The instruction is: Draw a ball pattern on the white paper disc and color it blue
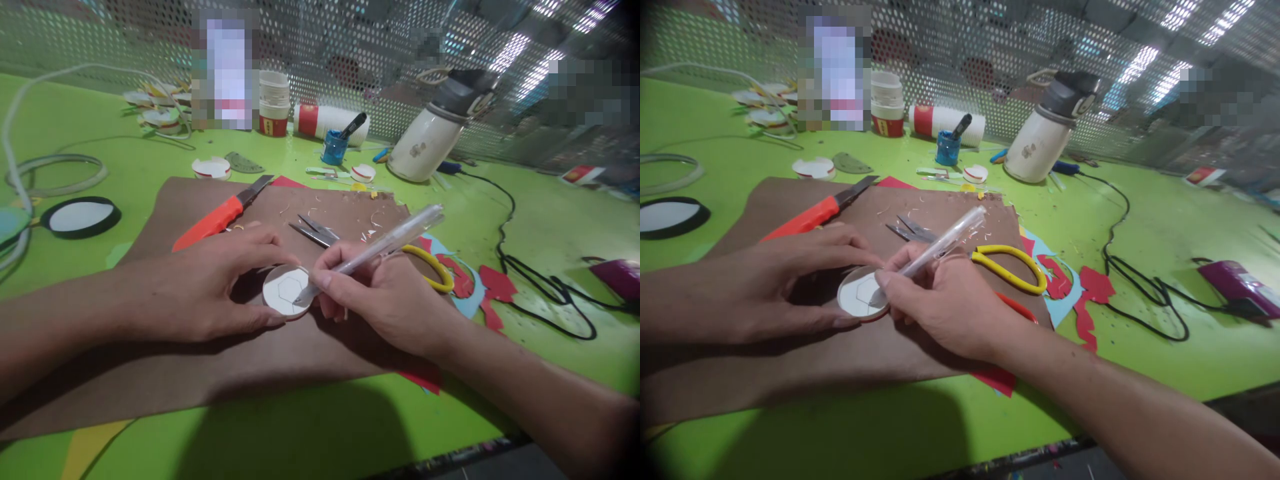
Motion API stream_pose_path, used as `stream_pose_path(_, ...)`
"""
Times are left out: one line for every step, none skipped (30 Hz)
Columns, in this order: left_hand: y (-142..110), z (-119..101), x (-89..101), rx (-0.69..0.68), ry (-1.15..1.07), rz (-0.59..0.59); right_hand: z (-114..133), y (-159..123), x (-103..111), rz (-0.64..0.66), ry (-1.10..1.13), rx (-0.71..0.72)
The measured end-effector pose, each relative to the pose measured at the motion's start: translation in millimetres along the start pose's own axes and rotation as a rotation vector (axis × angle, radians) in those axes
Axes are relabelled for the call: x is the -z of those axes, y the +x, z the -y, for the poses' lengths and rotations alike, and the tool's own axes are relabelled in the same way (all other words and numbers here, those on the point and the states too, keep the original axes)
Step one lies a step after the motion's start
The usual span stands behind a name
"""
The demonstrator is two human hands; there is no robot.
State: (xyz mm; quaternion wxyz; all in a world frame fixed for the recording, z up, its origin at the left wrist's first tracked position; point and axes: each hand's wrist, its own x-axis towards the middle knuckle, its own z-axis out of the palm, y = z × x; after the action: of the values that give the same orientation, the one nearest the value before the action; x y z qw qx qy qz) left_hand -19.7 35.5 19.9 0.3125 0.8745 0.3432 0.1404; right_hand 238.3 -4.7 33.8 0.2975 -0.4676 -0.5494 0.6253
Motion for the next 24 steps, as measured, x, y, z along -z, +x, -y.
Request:
stream_pose_path(0, 0, -0.3, 0.0, -0.002, -0.003, 0, 0, 0, -0.004, -0.002, 0.001)
stream_pose_path(0, -1, -0.5, 0.0, -0.005, -0.005, -1, 0, 0, -0.006, -0.008, 0.002)
stream_pose_path(0, -1, -0.6, 0.0, -0.005, -0.008, -1, 0, 0, -0.008, -0.015, 0.003)
stream_pose_path(0, -1, -0.7, -0.001, -0.004, -0.011, -1, 0, 0, -0.009, -0.021, 0.006)
stream_pose_path(0, -1, -0.7, -0.003, -0.002, -0.011, -1, 0, 0, -0.008, -0.026, 0.008)
stream_pose_path(0, -1, -0.6, -0.003, 0.0, -0.009, -1, 0, 0, -0.007, -0.028, 0.011)
stream_pose_path(0, -1, -0.6, -0.002, 0.003, -0.006, -1, 0, 0, -0.007, -0.03, 0.013)
stream_pose_path(0, -1, -0.5, 0.0, 0.005, -0.003, -1, 0, 0, -0.004, -0.032, 0.012)
stream_pose_path(0, -1, -0.4, 0.001, 0.005, -0.002, -1, 0, 0, -0.001, -0.035, 0.011)
stream_pose_path(0, -1, -0.2, 0.002, 0.005, -0.002, -1, 0, 1, 0.003, -0.038, 0.011)
stream_pose_path(0, -1, 0.0, 0.002, 0.006, -0.002, -1, 0, 1, 0.01, -0.041, 0.008)
stream_pose_path(0, 0, 0.4, 0.002, 0.008, -0.002, 0, -1, 1, 0.018, -0.044, 0.005)
stream_pose_path(1, 0, 0.7, 0.001, 0.012, 0.0, 0, -1, 2, 0.025, -0.05, 0.0)
stream_pose_path(1, 1, 1.2, -0.005, 0.016, 0.009, 1, -1, 2, 0.032, -0.059, -0.006)
stream_pose_path(1, 2, 1.6, -0.013, 0.022, 0.018, 1, -2, 2, 0.035, -0.07, -0.013)
stream_pose_path(1, 3, 2.0, -0.021, 0.028, 0.026, 2, -2, 2, 0.038, -0.081, -0.02)
stream_pose_path(1, 5, 2.4, -0.031, 0.033, 0.034, 2, -2, 2, 0.039, -0.091, -0.023)
stream_pose_path(1, 6, 2.6, -0.039, 0.036, 0.038, 2, -2, 2, 0.039, -0.1, -0.022)
stream_pose_path(1, 7, 2.8, -0.041, 0.039, 0.037, 2, -2, 3, 0.04, -0.104, -0.019)
stream_pose_path(1, 8, 2.8, -0.041, 0.041, 0.035, 2, -2, 3, 0.042, -0.107, -0.014)
stream_pose_path(1, 9, 2.7, -0.041, 0.042, 0.033, 2, -1, 3, 0.044, -0.11, -0.01)
stream_pose_path(2, 9, 2.6, -0.044, 0.043, 0.035, 2, -1, 3, 0.045, -0.115, -0.009)
stream_pose_path(2, 10, 2.3, -0.047, 0.044, 0.036, 1, -1, 4, 0.045, -0.117, -0.007)
stream_pose_path(2, 10, 2.0, -0.048, 0.047, 0.039, 1, -1, 4, 0.043, -0.12, -0.005)
